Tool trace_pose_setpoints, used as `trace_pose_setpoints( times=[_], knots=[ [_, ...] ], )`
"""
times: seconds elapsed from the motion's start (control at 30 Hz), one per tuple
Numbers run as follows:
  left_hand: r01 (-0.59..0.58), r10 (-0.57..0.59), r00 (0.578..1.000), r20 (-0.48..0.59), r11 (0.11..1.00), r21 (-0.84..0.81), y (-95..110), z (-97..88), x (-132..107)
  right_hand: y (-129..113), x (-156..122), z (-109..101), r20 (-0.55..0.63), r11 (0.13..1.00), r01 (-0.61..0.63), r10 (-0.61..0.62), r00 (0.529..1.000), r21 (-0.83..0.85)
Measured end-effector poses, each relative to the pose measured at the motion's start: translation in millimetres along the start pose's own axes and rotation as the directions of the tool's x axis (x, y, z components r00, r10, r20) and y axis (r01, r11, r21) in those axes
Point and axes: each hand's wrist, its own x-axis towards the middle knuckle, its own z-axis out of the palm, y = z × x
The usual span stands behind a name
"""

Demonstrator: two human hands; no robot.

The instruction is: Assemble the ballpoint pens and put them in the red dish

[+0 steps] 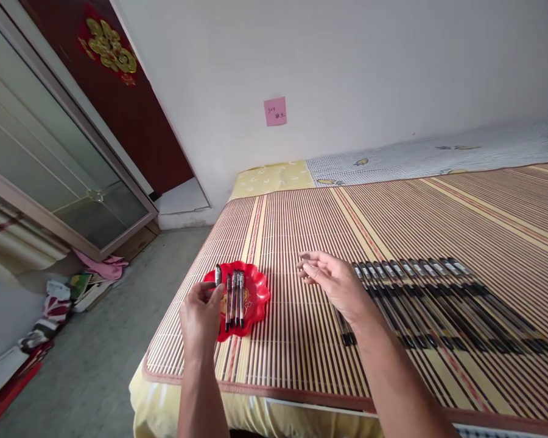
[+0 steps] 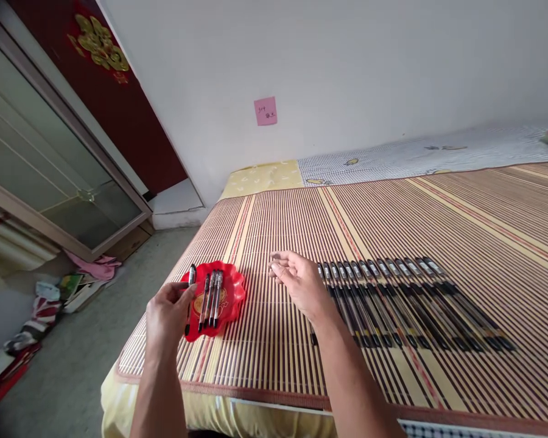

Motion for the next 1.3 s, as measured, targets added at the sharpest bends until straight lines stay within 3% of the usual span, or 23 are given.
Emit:
trace_pose_setpoints(
  times=[0.13,0.37,0.6,0.7,0.77,0.9,1.07,1.17,1.3],
  knots=[
    [-0.025,0.03,0.999,-0.02,0.975,0.221,1,-2.3,9,4,2,1,0.031,0.999,-0.003,0.004,1.0,-0.035],
    [-0.108,0.108,0.994,0.023,0.923,0.369,-1,10.1,8,6,2,3,0.051,1.0,-0.008,0.009,0.999,-0.021],
    [-0.11,0.072,0.992,0.102,0.889,0.444,-7,11.8,7,2,0,7,0.067,0.998,0.0,0.005,0.998,-0.062],
    [-0.112,0.097,0.994,0.057,0.911,0.397,-2,5.5,4,3,0,6,0.083,0.997,0.002,0.004,0.997,-0.072],
    [-0.119,0.141,0.989,-0.044,0.938,0.324,5,-0.8,0,2,0,5,0.077,0.998,0.011,-0.006,0.997,-0.067],
    [-0.18,0.218,0.941,-0.261,0.971,0.16,21,-11.3,-13,-7,-4,9,0.043,0.997,0.06,-0.058,0.997,-0.041],
    [-0.232,0.213,0.945,-0.247,0.971,-0.051,30,-25.6,-27,-31,-32,33,0.16,0.99,0.115,-0.1,0.982,-0.085],
    [-0.217,0.181,0.951,-0.249,0.968,-0.125,28,-44.4,-32,-38,-61,50,0.283,0.972,0.09,-0.026,0.959,-0.218],
    [-0.199,0.188,0.945,-0.267,0.98,-0.013,2,-80.3,-60,-33,-115,56,0.321,0.914,0.038,0.102,0.941,-0.403]
  ],
)
